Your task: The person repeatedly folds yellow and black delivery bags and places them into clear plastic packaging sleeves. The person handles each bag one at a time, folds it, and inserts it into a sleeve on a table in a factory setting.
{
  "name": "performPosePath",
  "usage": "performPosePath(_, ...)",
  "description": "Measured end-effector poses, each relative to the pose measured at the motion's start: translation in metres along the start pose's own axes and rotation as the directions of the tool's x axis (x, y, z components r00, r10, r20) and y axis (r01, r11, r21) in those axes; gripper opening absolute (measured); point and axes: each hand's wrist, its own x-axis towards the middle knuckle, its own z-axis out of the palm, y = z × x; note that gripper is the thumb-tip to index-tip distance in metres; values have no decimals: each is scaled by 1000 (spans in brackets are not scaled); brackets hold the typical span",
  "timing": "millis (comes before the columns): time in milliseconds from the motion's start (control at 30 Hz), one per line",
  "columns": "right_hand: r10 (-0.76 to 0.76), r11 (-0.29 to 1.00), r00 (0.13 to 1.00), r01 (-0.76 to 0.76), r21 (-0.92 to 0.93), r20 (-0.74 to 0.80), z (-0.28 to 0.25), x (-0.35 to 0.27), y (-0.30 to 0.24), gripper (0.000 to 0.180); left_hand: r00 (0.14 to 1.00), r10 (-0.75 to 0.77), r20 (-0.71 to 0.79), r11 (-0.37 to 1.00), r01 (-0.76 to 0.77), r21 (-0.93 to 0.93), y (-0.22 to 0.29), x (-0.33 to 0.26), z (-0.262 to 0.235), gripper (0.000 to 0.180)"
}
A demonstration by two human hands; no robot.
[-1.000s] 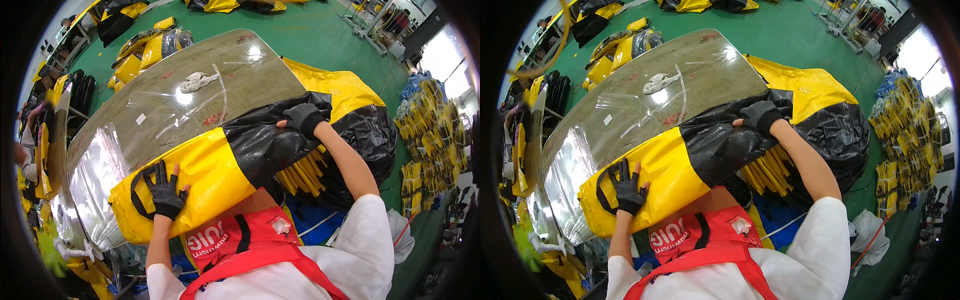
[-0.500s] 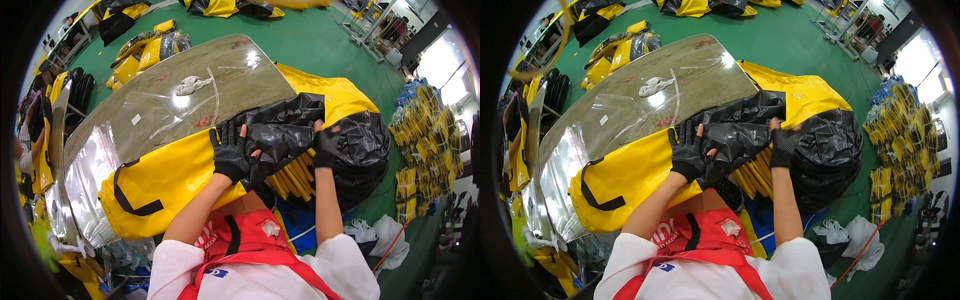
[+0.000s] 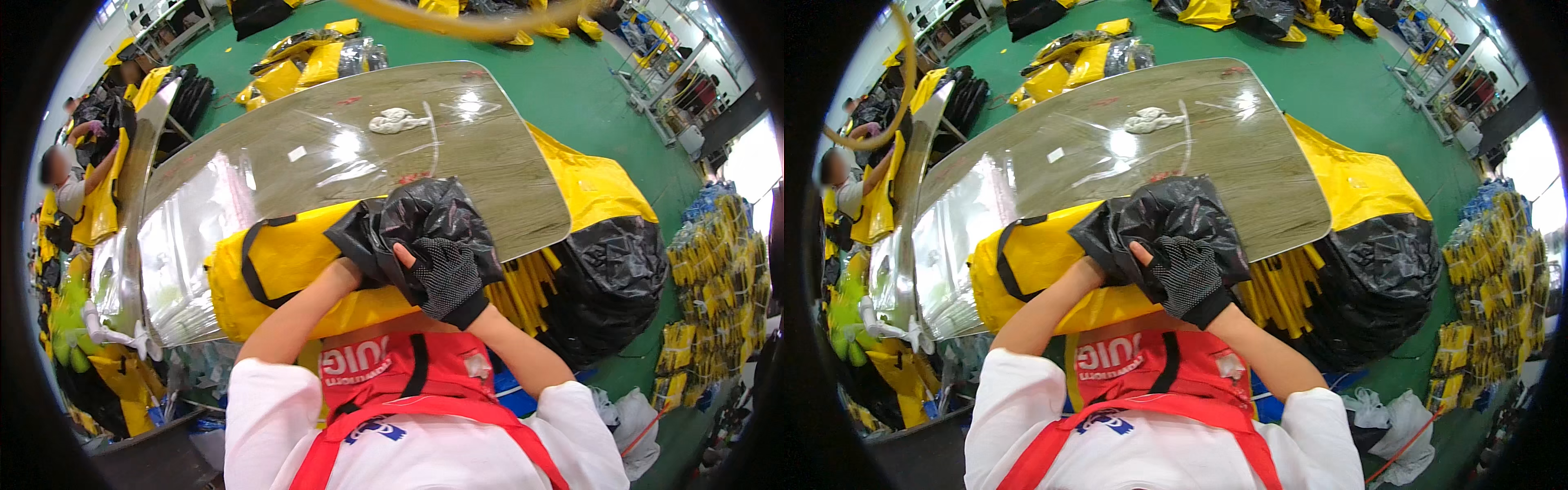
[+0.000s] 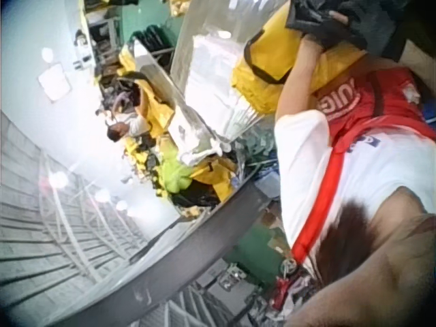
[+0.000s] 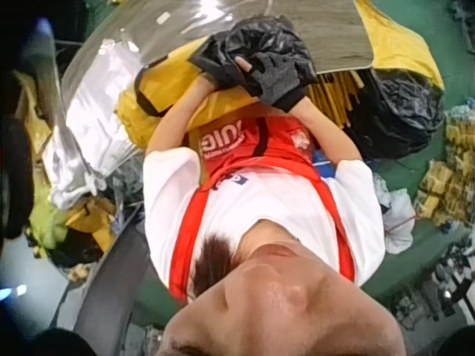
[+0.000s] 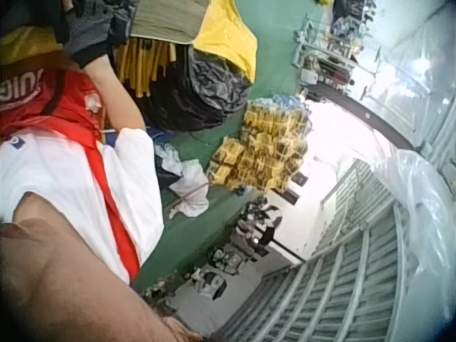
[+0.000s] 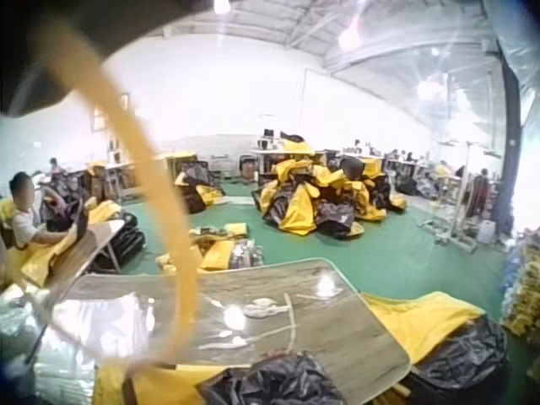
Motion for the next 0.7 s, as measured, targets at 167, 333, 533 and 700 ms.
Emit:
performPosePath(167, 148, 937, 838, 50, -345, 525, 13, 27, -28, 83, 517, -821, -244, 455, 849, 270, -22, -181, -94, 63)
performPosePath(333, -43, 989, 999, 40, 143, 17, 63, 59, -9, 70, 43, -914, -402, 281, 783, -555, -57, -337, -22, 72)
performPosePath(533, 145, 989, 979, -139, -50, 146, 77, 75, -47, 69, 411, -874, 260, -210, 163, -964, 1, -314, -63, 65)
performPosePath(700, 90, 995, 979, -82, -49, 181, 124, 58, -68, 61, 415, -905, 92, 72, 363, -929, 27, -322, -68, 75)
